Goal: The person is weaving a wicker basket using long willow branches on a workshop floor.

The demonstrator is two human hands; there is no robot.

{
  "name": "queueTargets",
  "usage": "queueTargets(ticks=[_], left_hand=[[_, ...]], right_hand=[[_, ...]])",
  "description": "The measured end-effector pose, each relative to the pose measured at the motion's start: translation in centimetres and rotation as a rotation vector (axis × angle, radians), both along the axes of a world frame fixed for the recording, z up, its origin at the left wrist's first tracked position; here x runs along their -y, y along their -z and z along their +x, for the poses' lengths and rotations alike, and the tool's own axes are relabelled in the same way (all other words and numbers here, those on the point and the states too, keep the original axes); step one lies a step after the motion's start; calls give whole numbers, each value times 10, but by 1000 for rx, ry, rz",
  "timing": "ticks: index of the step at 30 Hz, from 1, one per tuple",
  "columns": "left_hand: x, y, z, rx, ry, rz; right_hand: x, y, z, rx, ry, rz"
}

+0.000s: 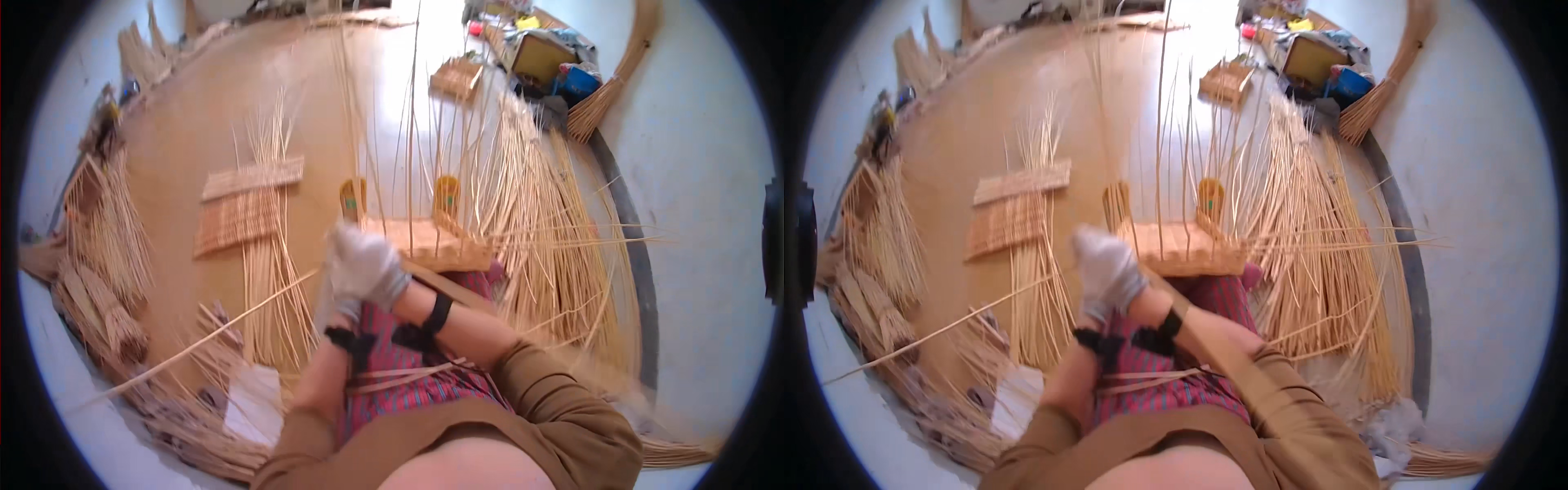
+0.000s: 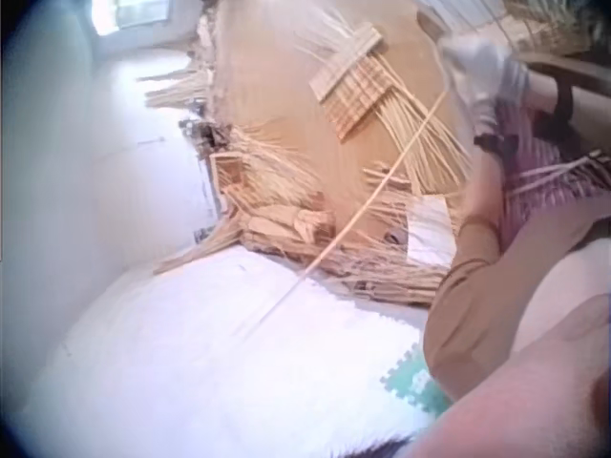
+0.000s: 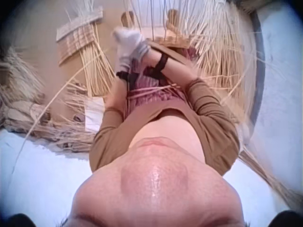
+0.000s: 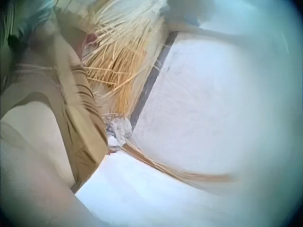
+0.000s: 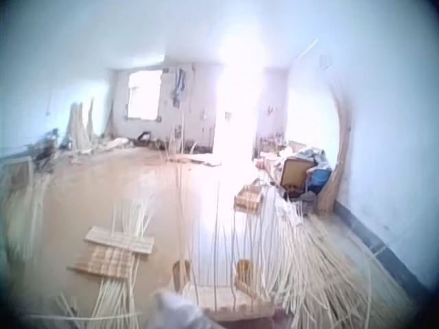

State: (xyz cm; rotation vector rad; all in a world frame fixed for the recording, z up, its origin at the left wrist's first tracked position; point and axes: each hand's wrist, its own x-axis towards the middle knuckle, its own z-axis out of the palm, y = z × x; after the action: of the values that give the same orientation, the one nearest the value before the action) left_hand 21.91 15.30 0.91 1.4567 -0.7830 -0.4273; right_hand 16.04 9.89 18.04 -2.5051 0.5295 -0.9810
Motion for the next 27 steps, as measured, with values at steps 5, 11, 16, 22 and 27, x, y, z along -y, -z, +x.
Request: queueTargets(ticks=[5, 11, 16, 22, 27], left_hand=[[10, -11, 15, -21, 87, -17], [7, -46, 65, 61, 549, 222], [31, -54, 125, -291, 1096, 398], [29, -27, 86, -597, 943, 20], [15, -25, 58, -630, 682, -42]], right_hand=[[-18, 11, -65, 146, -175, 321], [-33, 38, -118, 153, -334, 481], [-15, 28, -120, 93, -467, 353], [14, 45, -150, 216, -339, 650], [81, 88, -152, 366, 362, 1067]])
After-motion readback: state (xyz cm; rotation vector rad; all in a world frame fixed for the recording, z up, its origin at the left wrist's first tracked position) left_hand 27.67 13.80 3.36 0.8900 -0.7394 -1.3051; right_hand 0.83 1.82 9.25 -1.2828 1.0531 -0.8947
